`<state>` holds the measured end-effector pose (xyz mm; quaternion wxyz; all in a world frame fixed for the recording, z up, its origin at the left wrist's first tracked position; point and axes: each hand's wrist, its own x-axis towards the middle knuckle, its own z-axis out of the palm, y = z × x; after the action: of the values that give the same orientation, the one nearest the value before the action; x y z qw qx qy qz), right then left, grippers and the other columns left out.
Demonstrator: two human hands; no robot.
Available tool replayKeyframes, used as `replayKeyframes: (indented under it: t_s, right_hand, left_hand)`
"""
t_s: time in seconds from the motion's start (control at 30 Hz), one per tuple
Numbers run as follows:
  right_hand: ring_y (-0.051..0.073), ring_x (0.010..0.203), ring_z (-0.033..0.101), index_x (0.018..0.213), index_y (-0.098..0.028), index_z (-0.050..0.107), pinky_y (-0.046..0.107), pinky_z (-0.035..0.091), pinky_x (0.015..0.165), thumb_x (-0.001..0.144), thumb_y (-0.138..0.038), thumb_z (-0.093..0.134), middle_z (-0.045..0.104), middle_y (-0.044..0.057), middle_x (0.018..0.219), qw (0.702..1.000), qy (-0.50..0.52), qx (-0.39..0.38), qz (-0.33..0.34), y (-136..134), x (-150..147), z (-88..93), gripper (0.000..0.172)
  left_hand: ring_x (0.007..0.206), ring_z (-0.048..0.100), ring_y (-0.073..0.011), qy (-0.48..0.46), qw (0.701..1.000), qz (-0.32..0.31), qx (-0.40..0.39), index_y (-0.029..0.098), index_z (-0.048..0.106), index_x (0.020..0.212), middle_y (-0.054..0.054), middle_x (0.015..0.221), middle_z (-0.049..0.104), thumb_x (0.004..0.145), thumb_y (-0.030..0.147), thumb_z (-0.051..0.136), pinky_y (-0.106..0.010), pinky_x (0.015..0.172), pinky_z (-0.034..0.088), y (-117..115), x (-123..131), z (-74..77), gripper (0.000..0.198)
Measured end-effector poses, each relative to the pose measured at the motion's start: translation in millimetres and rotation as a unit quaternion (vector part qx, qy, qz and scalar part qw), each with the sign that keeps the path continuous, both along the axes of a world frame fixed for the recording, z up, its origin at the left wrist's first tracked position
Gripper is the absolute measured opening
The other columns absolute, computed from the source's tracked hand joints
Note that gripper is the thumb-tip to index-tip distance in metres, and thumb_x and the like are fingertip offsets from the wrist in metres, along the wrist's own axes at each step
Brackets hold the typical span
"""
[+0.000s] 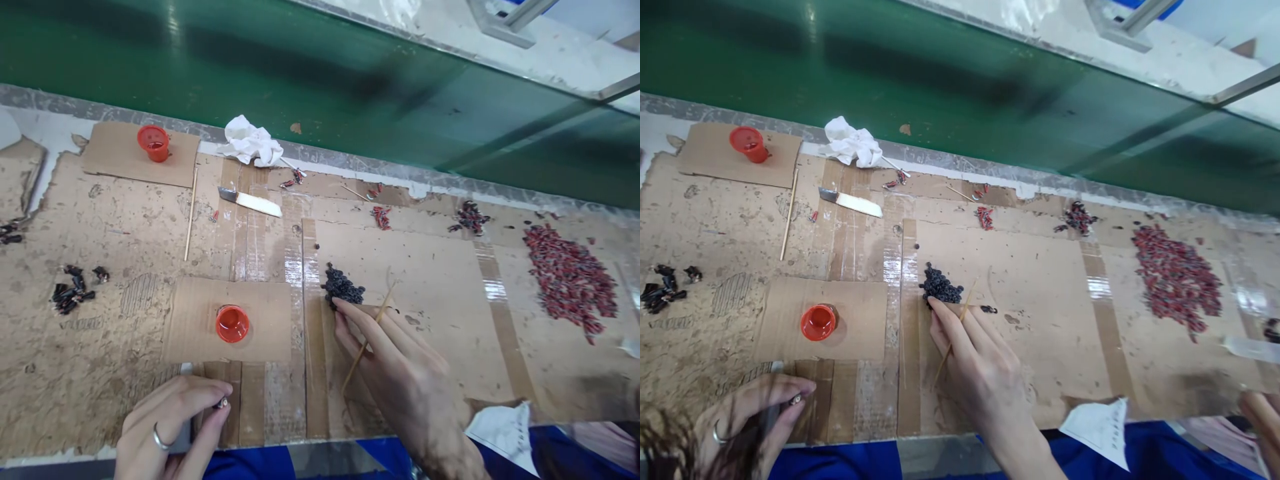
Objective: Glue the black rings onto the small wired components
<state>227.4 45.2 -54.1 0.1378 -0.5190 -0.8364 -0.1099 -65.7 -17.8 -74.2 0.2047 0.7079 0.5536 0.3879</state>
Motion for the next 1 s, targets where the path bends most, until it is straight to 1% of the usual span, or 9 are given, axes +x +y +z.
replayKeyframes:
  t_s: [0.1,0.37,0.5,0.57,0.67,0.7,0.77,0.9,1.0]
  right_hand:
    - [0.017,0.072,0.072,0.117,-0.014,0.07,0.032,0.058,0.076,0.107,-0.013,0.06,0.075,0.002,0.085,1.0,-0.003,-0.005,0.007,-1,1,1.2,0.015]
    - [0.018,0.069,0.074,0.123,-0.019,0.072,0.03,0.061,0.073,0.101,-0.01,0.067,0.078,0.004,0.088,0.999,0.045,0.007,-0.028,-4,3,-8.2,0.024]
    - [0.019,0.072,0.079,0.119,-0.022,0.074,0.028,0.066,0.07,0.095,-0.008,0.073,0.082,0.004,0.091,0.991,0.122,0.016,-0.045,-9,-5,-2.4,0.027]
    - [0.02,0.072,0.08,0.115,-0.024,0.075,0.026,0.069,0.066,0.095,-0.011,0.074,0.083,0.003,0.089,0.963,0.258,-0.045,-0.055,-18,-21,4.9,0.024]
    - [0.019,0.072,0.081,0.112,-0.028,0.077,0.025,0.072,0.064,0.098,-0.017,0.073,0.083,0.001,0.091,0.854,0.473,-0.196,-0.096,-34,-52,15.5,0.019]
    - [0.018,0.073,0.081,0.112,-0.028,0.077,0.025,0.072,0.065,0.099,-0.018,0.072,0.083,0.002,0.094,0.822,0.511,-0.223,-0.113,-39,-62,17.8,0.018]
    - [0.018,0.072,0.081,0.112,-0.027,0.077,0.024,0.072,0.066,0.099,-0.02,0.072,0.082,0.003,0.097,0.78,0.558,-0.251,-0.13,-46,-76,19.2,0.016]
    - [0.015,0.062,0.079,0.111,-0.03,0.078,0.02,0.07,0.061,0.098,-0.022,0.075,0.081,0.0,0.086,0.74,0.605,-0.282,-0.079,-48,-81,13.5,0.015]
    - [0.015,0.065,0.08,0.111,-0.03,0.078,0.018,0.07,0.063,0.097,-0.021,0.076,0.082,0.001,0.09,0.723,0.619,-0.299,-0.063,-47,-79,10.3,0.016]
  left_hand:
    - [0.068,0.083,-0.0135,0.02,0.998,-0.053,-0.004,0.025,0.071,0.103,0.005,0.084,0.087,0.095,0.016,0.066,-0.017,0.068,0.067,4,-3,3.4,0.013]
    - [0.067,0.082,-0.0127,0.043,0.998,-0.052,-0.008,0.022,0.071,0.104,0.002,0.084,0.087,0.098,0.017,0.063,-0.017,0.068,0.065,7,-1,9.2,0.011]
    - [0.072,0.082,-0.0135,0.008,0.999,-0.025,-0.032,0.024,0.072,0.104,0.003,0.086,0.087,0.098,0.017,0.065,-0.019,0.07,0.066,3,6,12.6,0.011]
    - [0.073,0.082,-0.0149,-0.043,0.997,0.007,-0.056,0.026,0.072,0.101,0.003,0.087,0.087,0.098,0.017,0.064,-0.022,0.068,0.067,0,14,13.4,0.013]
    - [0.067,0.081,-0.0167,-0.117,0.989,0.025,-0.087,0.028,0.074,0.098,0.002,0.083,0.087,0.097,0.016,0.062,-0.025,0.061,0.068,-5,28,13.5,0.017]
    - [0.064,0.08,-0.0172,-0.13,0.987,0.026,-0.095,0.029,0.074,0.099,0.002,0.082,0.087,0.096,0.015,0.062,-0.026,0.059,0.068,-6,32,13.7,0.019]
    - [0.059,0.079,-0.0175,-0.132,0.985,0.026,-0.106,0.031,0.075,0.102,0.003,0.081,0.087,0.094,0.014,0.062,-0.027,0.056,0.069,-6,36,15.1,0.022]
    - [0.06,0.079,-0.0158,-0.105,0.989,0.013,-0.105,0.034,0.073,0.104,0.005,0.081,0.087,0.097,0.017,0.061,-0.024,0.056,0.068,-2,37,21.3,0.021]
    - [0.063,0.081,-0.0153,-0.101,0.99,0.006,-0.103,0.034,0.07,0.105,0.006,0.081,0.087,0.099,0.02,0.062,-0.022,0.058,0.069,2,36,24.6,0.017]
